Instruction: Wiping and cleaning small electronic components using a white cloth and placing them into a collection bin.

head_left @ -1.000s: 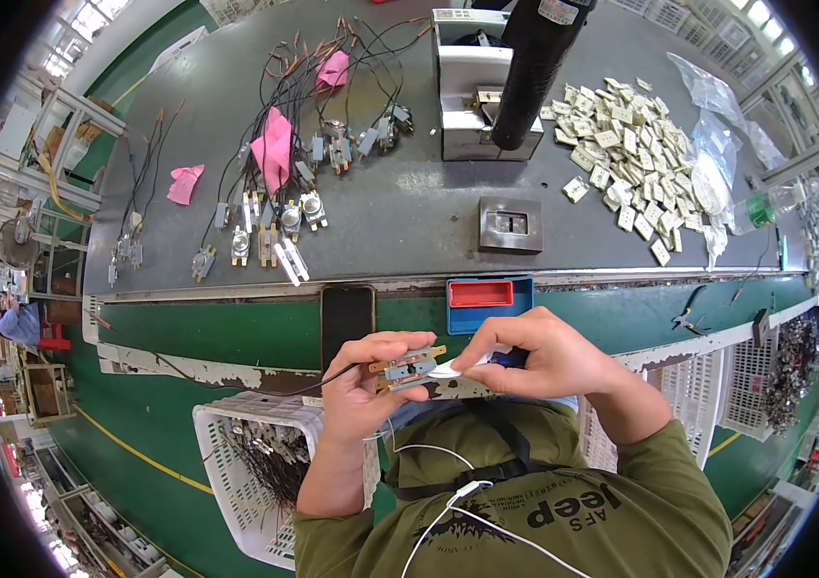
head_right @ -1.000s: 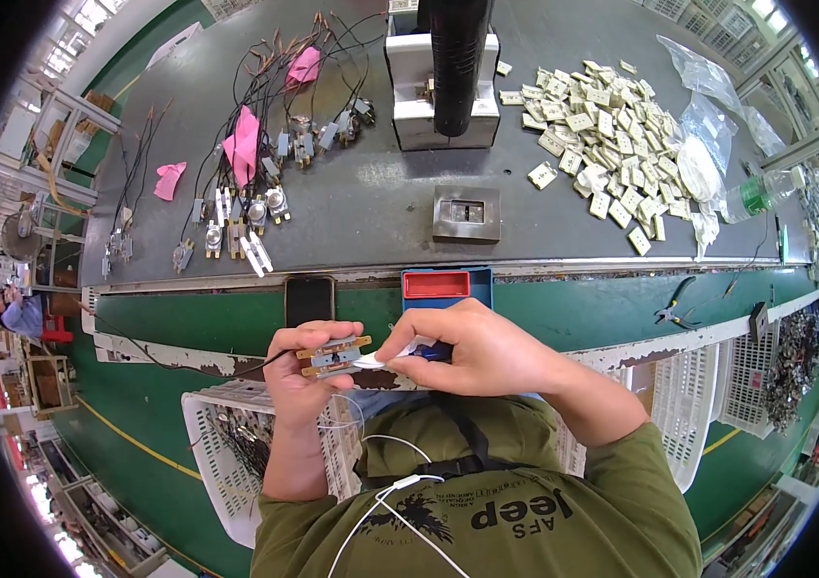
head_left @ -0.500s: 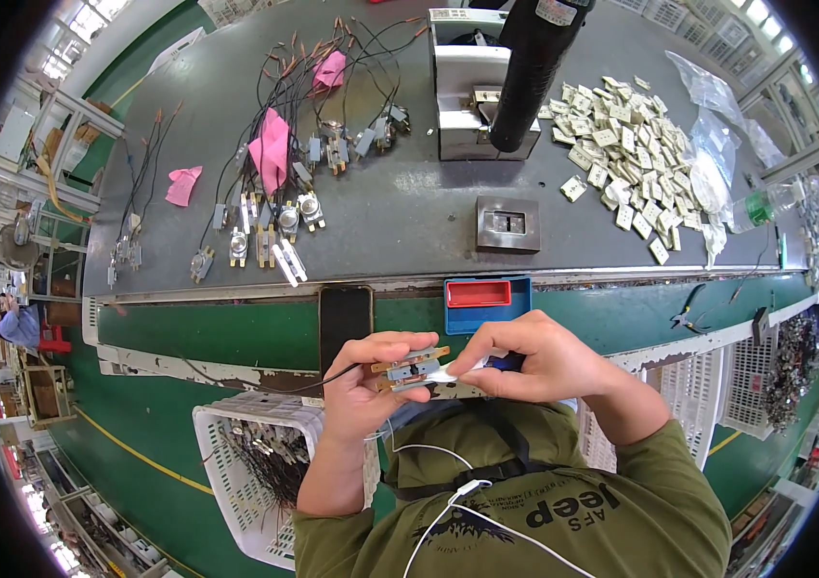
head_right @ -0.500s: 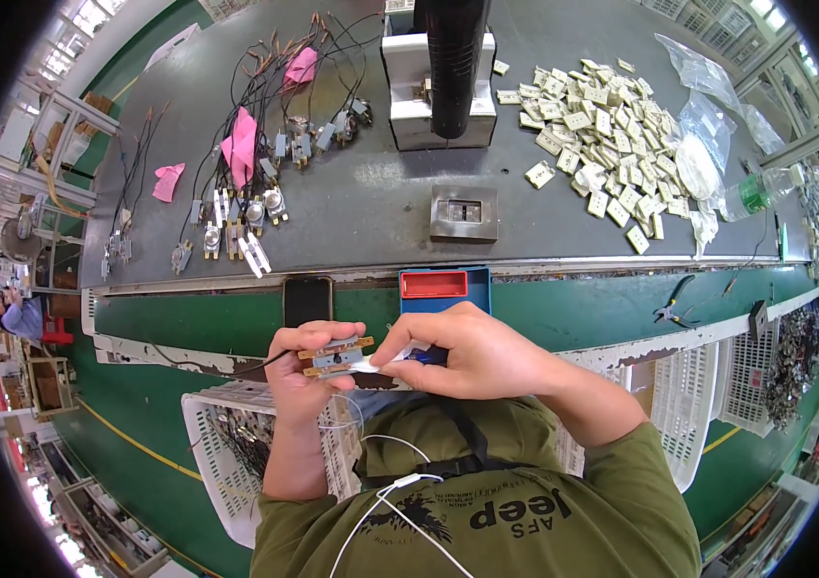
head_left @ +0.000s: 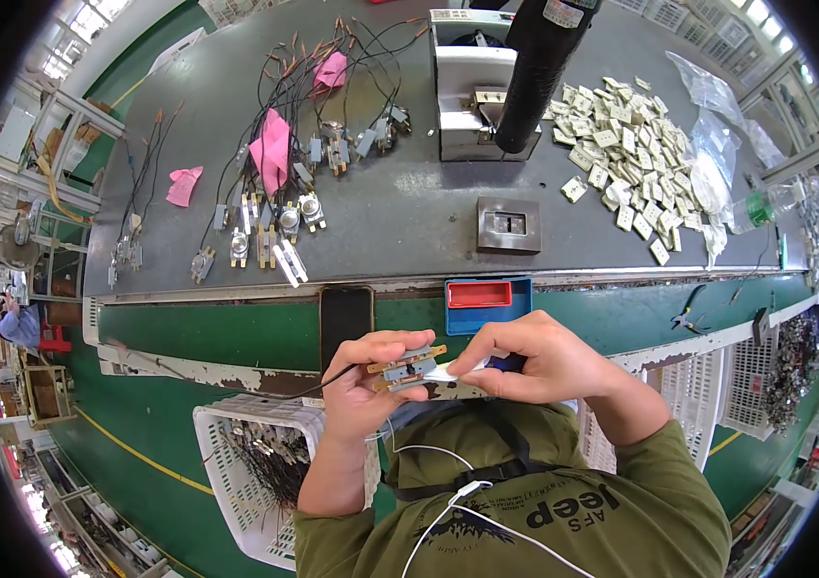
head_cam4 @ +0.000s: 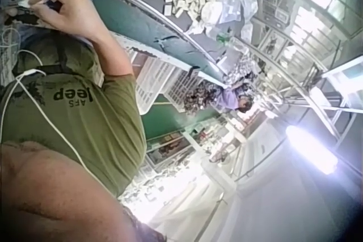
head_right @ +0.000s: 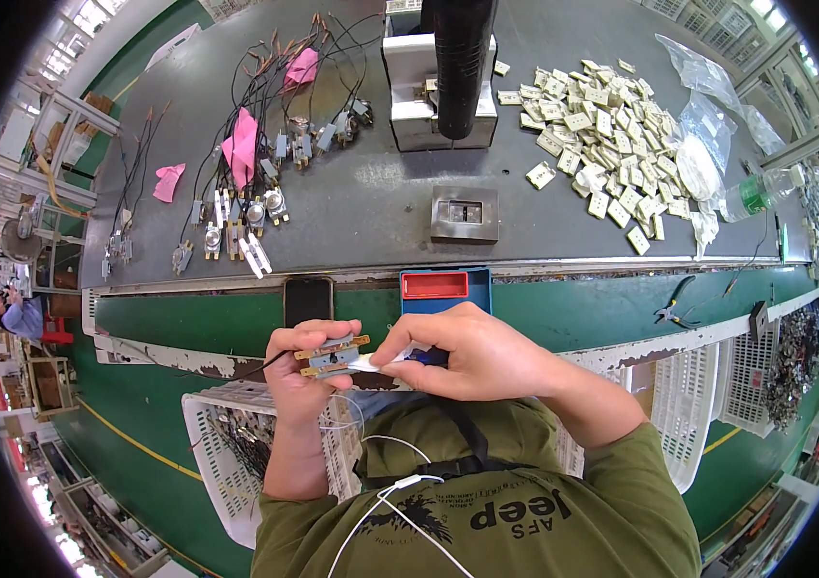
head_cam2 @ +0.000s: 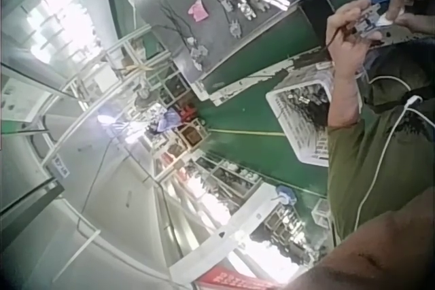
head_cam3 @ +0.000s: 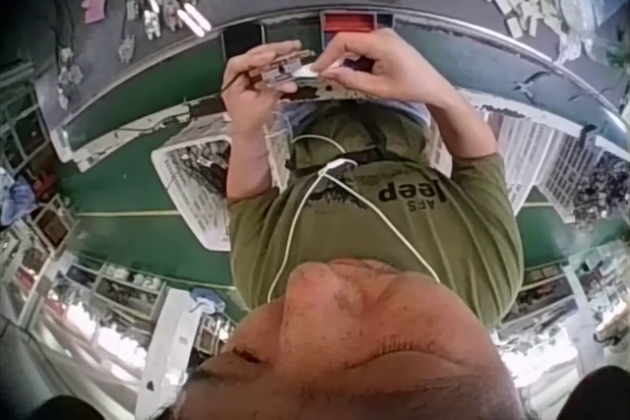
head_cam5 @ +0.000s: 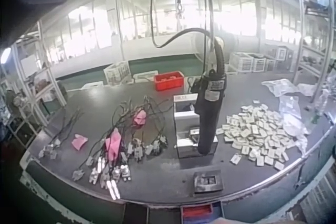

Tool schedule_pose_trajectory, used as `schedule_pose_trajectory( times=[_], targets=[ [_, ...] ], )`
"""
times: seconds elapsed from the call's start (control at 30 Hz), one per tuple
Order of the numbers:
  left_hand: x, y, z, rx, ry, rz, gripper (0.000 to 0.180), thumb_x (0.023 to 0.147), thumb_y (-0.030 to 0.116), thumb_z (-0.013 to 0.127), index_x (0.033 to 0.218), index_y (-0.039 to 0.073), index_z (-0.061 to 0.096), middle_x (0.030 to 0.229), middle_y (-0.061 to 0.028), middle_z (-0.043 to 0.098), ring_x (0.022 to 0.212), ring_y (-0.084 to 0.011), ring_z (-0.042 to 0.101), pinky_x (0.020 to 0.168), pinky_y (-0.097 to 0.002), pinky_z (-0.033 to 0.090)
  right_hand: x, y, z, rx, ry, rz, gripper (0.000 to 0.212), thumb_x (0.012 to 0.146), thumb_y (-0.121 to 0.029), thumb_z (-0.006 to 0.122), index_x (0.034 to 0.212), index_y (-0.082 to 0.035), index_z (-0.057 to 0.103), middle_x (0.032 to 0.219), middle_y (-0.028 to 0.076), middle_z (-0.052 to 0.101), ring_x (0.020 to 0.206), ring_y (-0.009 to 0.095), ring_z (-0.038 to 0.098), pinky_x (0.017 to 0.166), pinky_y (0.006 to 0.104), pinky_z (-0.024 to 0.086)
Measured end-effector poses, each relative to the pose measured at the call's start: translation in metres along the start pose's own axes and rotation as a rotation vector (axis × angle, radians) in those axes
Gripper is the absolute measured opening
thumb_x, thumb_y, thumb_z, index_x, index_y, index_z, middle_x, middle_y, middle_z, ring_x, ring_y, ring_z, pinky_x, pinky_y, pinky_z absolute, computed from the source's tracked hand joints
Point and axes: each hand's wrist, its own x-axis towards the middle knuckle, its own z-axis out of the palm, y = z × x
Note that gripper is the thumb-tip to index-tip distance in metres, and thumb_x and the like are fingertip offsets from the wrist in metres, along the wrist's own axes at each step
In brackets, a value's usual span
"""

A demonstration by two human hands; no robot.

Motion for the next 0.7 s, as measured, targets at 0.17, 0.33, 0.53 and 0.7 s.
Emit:
schedule_pose_trajectory(
  times=[0.17, 0.33, 0.53, 0.7],
  targets=[
    [0.0006, 0.0001, 0.0002, 0.029, -0.003, 0.018, 0.05, 0.065, 0.014, 0.083, 0.105, 0.006, 0.054, 0.109, -0.0177, 0.062, 0.105, -0.0318, 0.061, 0.089, -0.043, 0.053, 0.0001, -0.0027, -0.0014, 0.004, 0.015, 0.037, 0.01, 0.083, -0.002, 0.064, 0.093, -0.001, 0.066, 0.078, 0.007, 0.068, 0.064, 0.013, 0.065, 0.058, 0.0247, 0.049],
    [0.0004, 0.0007, 0.0006, 0.018, 0.005, 0.005, 0.051, 0.064, 0.016, 0.083, 0.104, 0.006, 0.053, 0.109, -0.0176, 0.062, 0.104, -0.0316, 0.061, 0.089, -0.0427, 0.054, 0.0014, -0.0048, -0.002, 0.015, 0.0, 0.061, 0.01, 0.083, -0.002, 0.064, 0.092, -0.001, 0.066, 0.078, 0.007, 0.068, 0.064, 0.012, 0.065, 0.058, 0.0243, 0.049],
    [0.0009, -0.0002, 0.0003, 0.029, 0.001, -0.003, 0.051, 0.064, 0.016, 0.083, 0.104, 0.006, 0.053, 0.109, -0.0176, 0.062, 0.104, -0.0318, 0.062, 0.088, -0.0424, 0.054, 0.0025, -0.0005, -0.0031, -0.015, -0.024, -0.022, 0.01, 0.083, -0.002, 0.065, 0.093, -0.001, 0.066, 0.078, 0.007, 0.068, 0.065, 0.012, 0.065, 0.058, 0.0241, 0.05],
    [0.0012, 0.0001, 0.0, 0.045, 0.0, 0.011, 0.051, 0.064, 0.015, 0.083, 0.105, 0.006, 0.053, 0.109, -0.0175, 0.062, 0.104, -0.0317, 0.062, 0.088, -0.0419, 0.054, 0.0026, -0.0039, -0.0042, 0.02, -0.02, 0.052, 0.01, 0.083, -0.002, 0.065, 0.093, -0.001, 0.066, 0.079, 0.007, 0.069, 0.065, 0.011, 0.065, 0.058, 0.024, 0.049]
  ],
)
